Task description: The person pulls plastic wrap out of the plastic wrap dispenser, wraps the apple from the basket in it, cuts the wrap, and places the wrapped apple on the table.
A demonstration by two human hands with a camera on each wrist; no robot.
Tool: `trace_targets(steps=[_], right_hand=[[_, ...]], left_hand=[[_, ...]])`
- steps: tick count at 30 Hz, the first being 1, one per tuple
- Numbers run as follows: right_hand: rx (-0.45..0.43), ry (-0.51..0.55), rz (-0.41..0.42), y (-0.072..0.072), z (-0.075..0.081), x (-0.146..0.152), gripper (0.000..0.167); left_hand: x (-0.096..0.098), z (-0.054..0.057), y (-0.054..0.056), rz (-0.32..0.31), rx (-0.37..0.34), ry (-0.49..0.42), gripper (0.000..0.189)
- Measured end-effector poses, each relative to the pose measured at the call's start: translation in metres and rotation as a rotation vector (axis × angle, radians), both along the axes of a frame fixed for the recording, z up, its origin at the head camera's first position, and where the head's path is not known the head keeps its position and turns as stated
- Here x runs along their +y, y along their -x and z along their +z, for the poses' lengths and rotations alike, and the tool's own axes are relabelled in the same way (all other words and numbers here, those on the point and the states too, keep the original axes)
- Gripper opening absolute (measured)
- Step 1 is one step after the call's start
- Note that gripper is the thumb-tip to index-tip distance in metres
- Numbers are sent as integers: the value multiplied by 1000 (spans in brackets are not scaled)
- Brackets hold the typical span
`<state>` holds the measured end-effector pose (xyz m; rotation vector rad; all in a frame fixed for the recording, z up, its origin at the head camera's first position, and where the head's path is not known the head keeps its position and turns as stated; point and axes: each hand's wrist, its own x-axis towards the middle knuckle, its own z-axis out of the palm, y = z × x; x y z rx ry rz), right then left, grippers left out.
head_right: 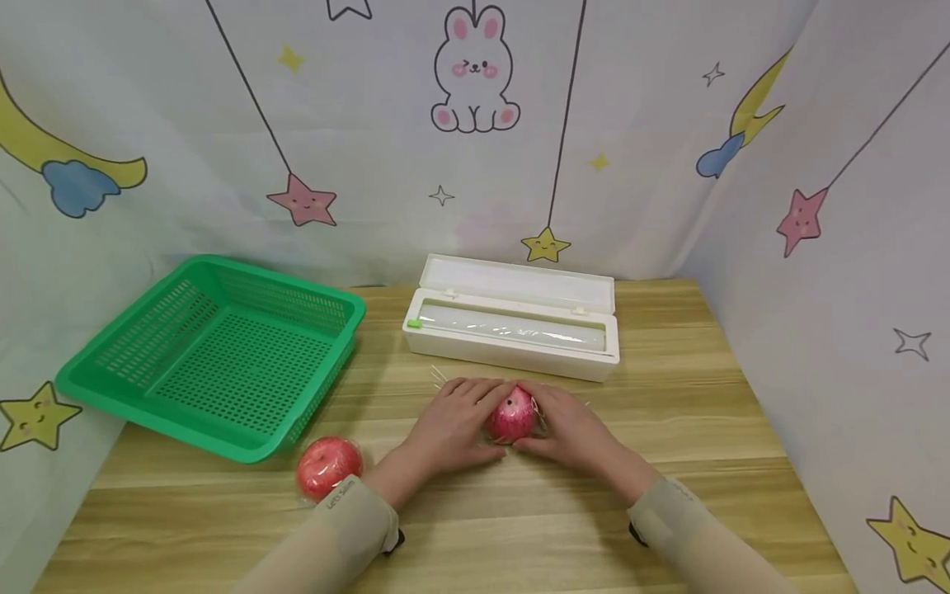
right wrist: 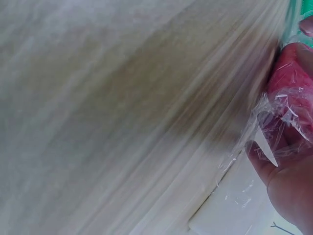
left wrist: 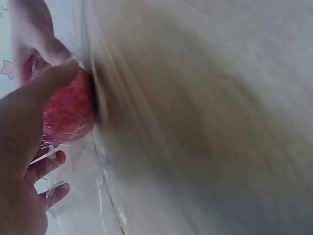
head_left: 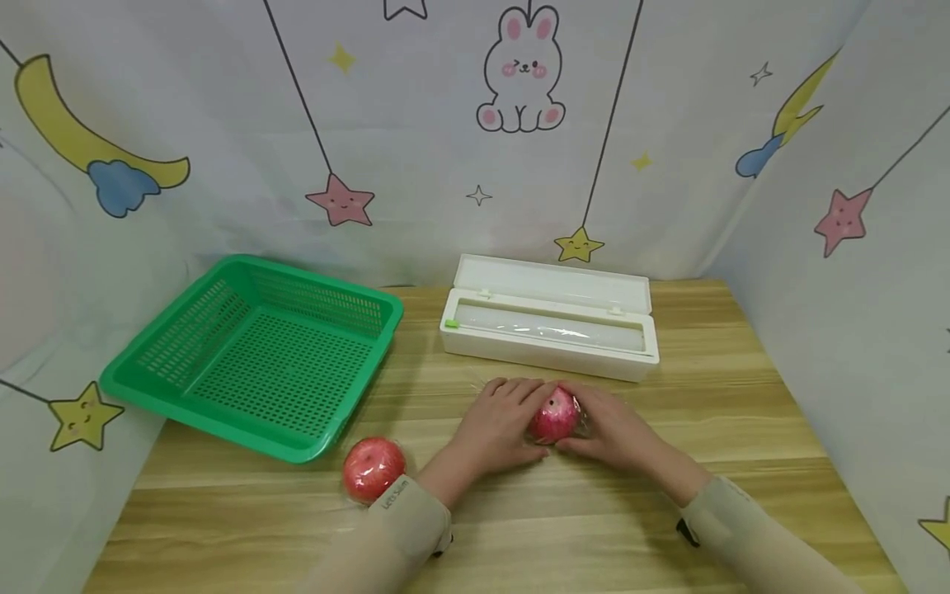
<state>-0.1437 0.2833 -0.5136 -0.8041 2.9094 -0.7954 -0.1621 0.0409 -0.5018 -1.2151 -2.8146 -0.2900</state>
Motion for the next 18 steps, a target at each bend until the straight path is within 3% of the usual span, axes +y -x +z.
trace_targets(steps=[12, 18], right_hand=[[-83, 42, -22, 2, 1, 2, 86], [-157, 109, -40, 2, 3, 4, 85]], left_hand=[[7, -11, 0, 17, 158, 83, 98], [5, -14, 0, -5, 245, 40, 96]])
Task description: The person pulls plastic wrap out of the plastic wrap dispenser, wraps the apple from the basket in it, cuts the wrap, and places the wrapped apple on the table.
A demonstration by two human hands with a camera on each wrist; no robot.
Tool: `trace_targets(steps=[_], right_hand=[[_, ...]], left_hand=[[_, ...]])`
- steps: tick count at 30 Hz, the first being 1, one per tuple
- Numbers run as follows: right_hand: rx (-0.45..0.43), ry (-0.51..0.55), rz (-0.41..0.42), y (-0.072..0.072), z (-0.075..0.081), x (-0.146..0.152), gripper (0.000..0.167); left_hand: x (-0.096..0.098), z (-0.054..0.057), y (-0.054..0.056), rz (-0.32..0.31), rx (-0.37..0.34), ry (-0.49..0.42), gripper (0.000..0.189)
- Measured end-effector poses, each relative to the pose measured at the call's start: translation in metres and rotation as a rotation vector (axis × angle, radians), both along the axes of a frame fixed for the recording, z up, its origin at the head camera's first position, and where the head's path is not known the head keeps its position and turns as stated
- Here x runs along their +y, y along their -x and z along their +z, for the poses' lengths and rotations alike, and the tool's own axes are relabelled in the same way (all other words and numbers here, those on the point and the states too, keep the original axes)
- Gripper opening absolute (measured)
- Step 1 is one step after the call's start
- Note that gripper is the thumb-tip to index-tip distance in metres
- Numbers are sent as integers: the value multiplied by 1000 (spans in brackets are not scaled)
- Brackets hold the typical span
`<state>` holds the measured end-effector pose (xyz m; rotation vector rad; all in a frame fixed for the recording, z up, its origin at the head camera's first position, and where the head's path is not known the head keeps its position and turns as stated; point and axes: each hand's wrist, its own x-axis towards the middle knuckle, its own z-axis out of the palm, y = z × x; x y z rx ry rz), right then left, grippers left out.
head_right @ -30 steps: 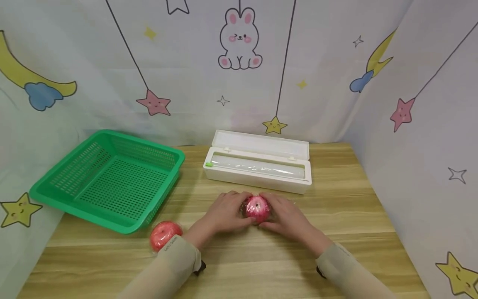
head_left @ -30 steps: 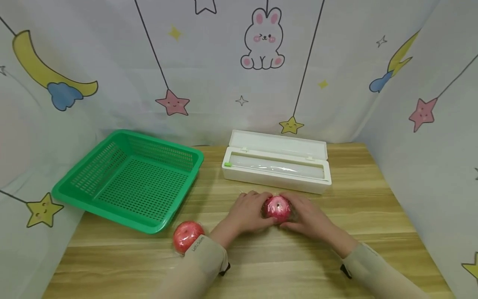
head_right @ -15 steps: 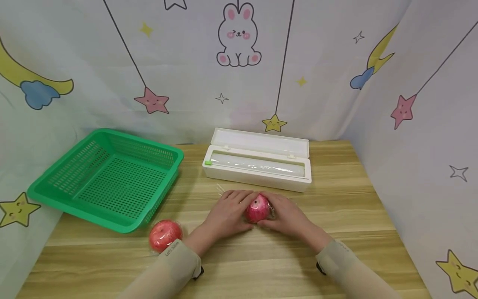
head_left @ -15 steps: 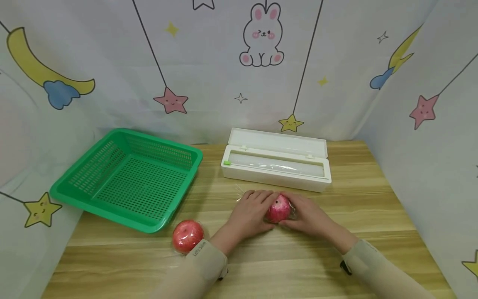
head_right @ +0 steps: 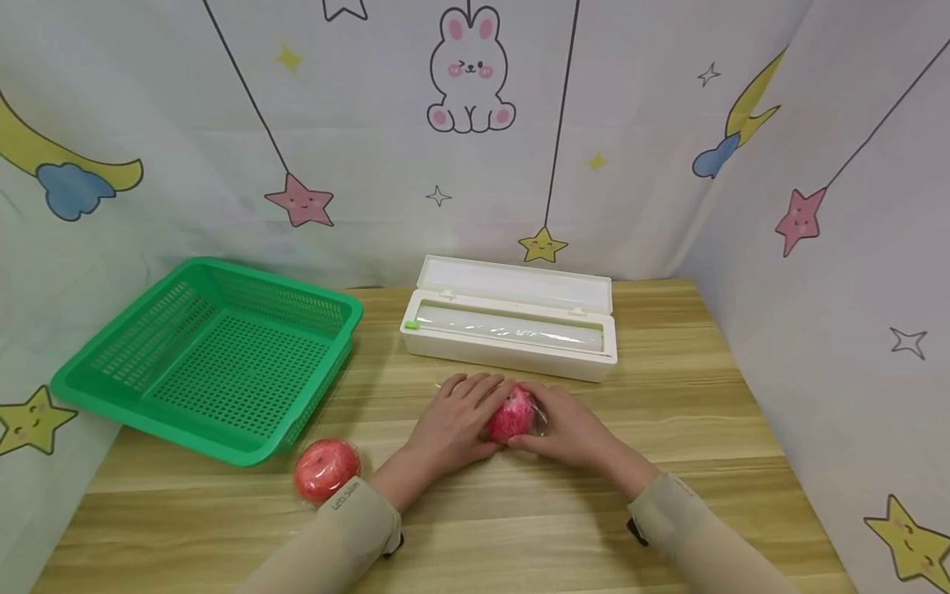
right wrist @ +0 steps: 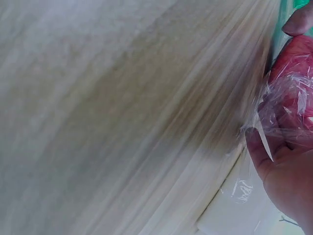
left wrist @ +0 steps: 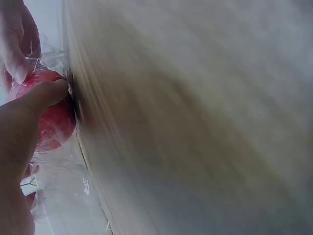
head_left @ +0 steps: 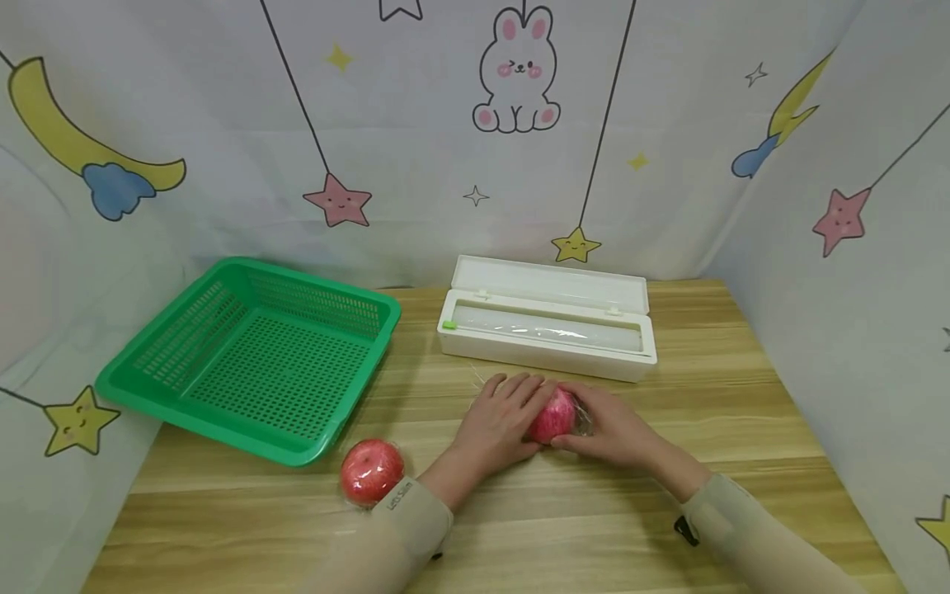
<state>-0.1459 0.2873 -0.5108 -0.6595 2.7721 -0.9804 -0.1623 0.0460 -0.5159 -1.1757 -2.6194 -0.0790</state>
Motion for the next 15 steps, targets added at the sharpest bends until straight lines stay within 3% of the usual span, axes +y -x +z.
trace_targets(steps=[7, 15], right_hand=[[-120, 98, -57, -1, 4, 3, 76], [-179, 172, -2, -2, 9, 2, 64]], left_hand=[[-3, 3, -1, -64, 64, -58, 92], [-7, 15, 1, -77, -67, -95, 88]])
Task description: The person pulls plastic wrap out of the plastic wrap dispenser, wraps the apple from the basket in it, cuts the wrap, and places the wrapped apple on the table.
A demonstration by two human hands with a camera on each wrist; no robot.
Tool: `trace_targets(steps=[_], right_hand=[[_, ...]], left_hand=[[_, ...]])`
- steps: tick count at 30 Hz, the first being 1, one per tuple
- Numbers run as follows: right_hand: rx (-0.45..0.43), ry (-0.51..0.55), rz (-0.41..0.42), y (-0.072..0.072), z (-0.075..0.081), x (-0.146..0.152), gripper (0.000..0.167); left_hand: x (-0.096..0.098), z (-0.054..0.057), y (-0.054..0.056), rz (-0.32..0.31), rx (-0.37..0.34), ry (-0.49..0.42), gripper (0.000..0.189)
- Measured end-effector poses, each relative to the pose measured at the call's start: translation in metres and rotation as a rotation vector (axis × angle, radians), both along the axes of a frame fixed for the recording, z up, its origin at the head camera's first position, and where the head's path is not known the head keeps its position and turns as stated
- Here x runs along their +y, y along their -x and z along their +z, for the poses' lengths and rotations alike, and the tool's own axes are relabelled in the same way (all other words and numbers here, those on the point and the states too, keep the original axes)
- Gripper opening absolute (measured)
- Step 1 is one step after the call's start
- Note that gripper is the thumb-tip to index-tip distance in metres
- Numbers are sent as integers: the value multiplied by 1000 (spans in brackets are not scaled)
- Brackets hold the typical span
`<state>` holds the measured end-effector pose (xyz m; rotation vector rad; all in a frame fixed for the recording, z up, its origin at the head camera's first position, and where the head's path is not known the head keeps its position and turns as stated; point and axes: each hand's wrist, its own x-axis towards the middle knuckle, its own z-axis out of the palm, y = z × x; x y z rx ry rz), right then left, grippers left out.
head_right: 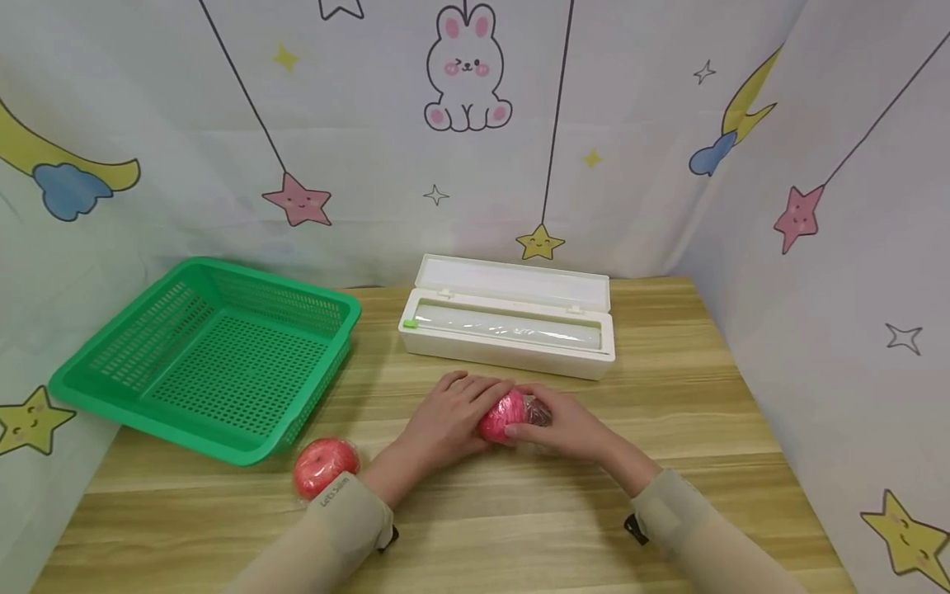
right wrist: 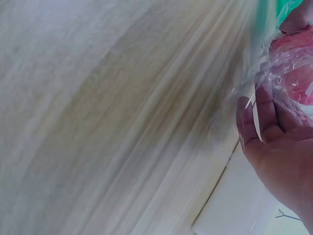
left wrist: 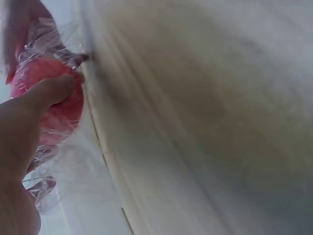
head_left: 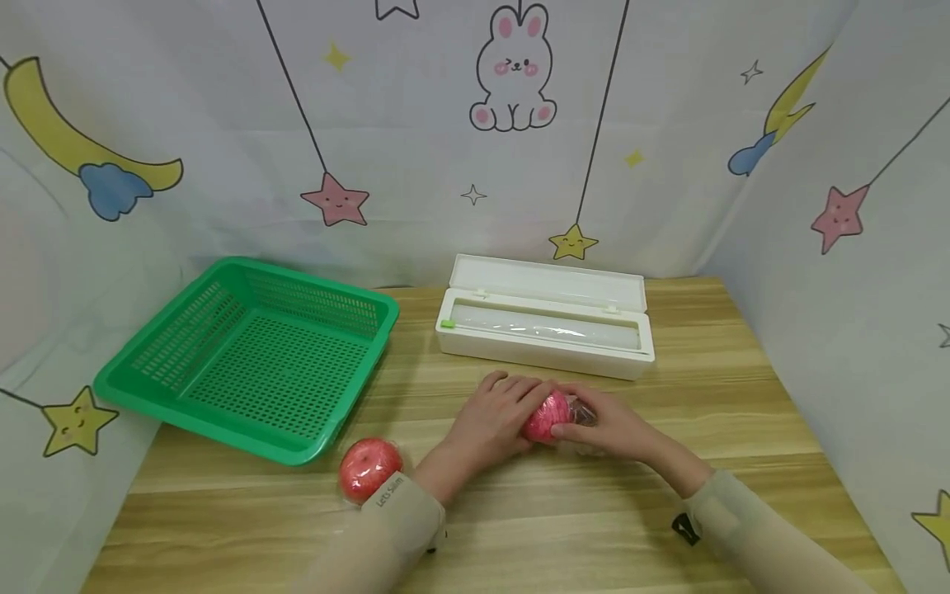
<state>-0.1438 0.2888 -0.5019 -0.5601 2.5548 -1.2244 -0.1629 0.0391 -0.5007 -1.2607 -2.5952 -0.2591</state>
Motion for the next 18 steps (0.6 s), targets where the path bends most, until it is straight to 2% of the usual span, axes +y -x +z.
trace_targets(steps=[3, 8, 11, 14, 18], right_hand=[[-31, 17, 5, 1, 0, 0, 61], [-80, 19, -17, -2, 5, 2, 60], [-63, 5, -36, -3, 9, 5, 58], [19, 7, -46, -5, 15, 7, 60], [220, -54, -37, -9, 28, 5, 76]], left_hand=[[-1, 6, 3, 9, -115, -24, 85], [-3, 15, 9, 67, -414, -120, 85], [-5, 20, 14, 92, -552, -179, 86], [-8, 24, 17, 99, -634, -239, 85], [-12, 27, 20, 118, -728, -302, 84]])
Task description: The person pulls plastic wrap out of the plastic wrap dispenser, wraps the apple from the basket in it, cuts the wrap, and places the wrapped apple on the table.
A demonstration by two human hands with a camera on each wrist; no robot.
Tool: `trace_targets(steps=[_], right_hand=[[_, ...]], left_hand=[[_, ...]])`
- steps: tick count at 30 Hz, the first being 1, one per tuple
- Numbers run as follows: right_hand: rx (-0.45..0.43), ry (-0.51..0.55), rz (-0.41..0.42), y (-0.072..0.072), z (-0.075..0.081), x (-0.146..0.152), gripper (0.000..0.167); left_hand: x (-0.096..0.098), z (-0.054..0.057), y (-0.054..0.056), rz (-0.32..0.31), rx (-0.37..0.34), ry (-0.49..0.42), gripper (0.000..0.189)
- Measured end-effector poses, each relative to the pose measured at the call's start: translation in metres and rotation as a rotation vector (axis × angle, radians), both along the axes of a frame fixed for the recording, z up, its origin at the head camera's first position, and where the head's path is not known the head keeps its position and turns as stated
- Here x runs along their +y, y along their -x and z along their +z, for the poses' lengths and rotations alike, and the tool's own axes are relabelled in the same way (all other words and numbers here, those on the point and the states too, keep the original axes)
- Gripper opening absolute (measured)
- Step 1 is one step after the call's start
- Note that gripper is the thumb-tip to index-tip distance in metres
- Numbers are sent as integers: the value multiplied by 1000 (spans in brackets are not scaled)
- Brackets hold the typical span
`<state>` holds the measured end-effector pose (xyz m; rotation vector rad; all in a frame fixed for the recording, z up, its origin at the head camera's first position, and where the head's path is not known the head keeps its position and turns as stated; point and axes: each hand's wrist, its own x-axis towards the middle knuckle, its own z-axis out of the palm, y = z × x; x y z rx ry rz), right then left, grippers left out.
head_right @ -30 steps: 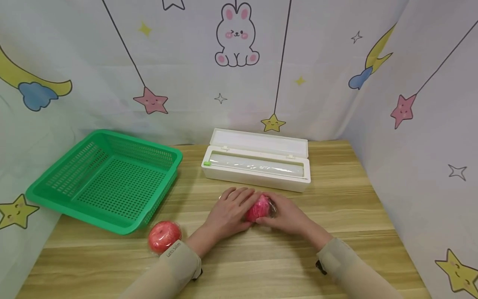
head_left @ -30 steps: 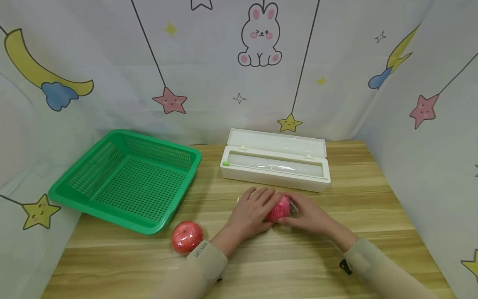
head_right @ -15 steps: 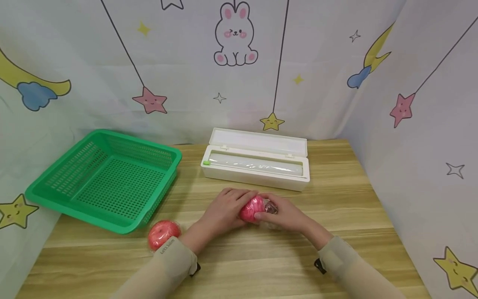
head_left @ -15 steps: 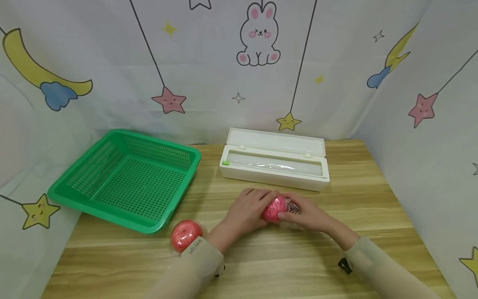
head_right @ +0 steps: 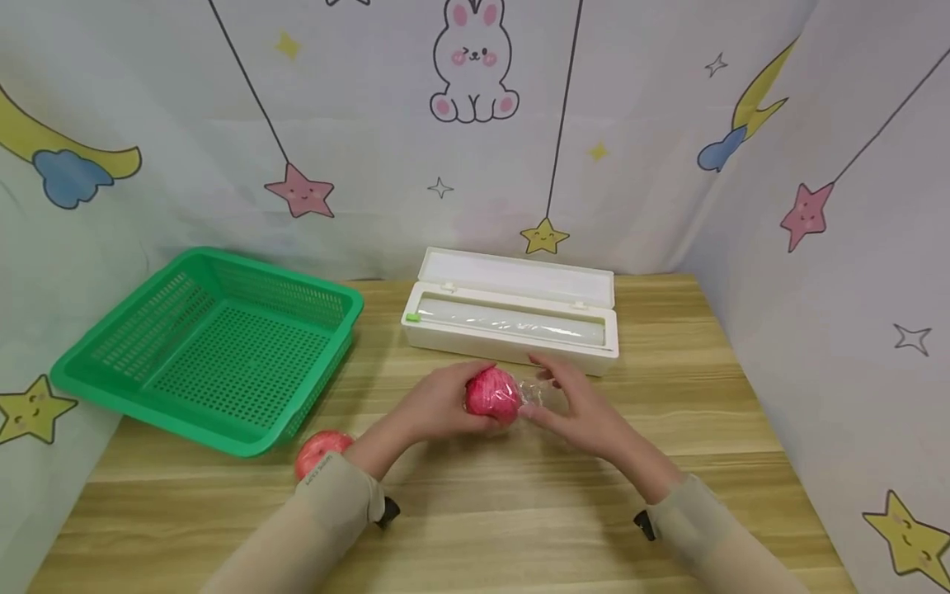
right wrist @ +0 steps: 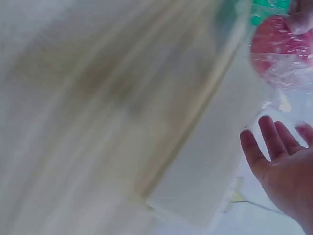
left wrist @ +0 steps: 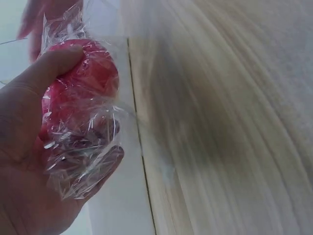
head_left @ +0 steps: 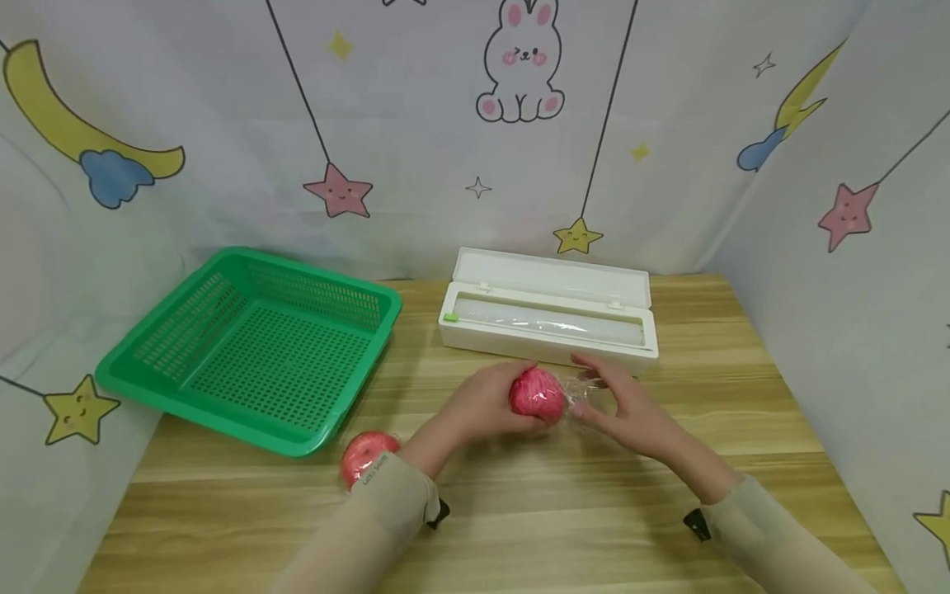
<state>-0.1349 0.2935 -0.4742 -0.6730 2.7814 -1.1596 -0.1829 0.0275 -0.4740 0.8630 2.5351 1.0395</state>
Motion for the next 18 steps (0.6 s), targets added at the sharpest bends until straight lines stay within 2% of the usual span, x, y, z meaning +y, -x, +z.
trace_targets(steps=[6, 9, 13, 18], right_hand=[[403, -262, 146, -3, 14, -13, 111], [549, -350, 194, -2, 13, -19, 121], [605, -413, 211, -1, 9, -22, 127], [584, -410, 202, -2, 5, -22, 113]], left_hand=[[-4, 3, 4, 19, -148, -38, 81], [-6, 6, 6, 3, -212, -64, 80], [-6, 11, 6, -37, -273, -80, 75], [-5, 15, 5, -97, -332, -62, 69]])
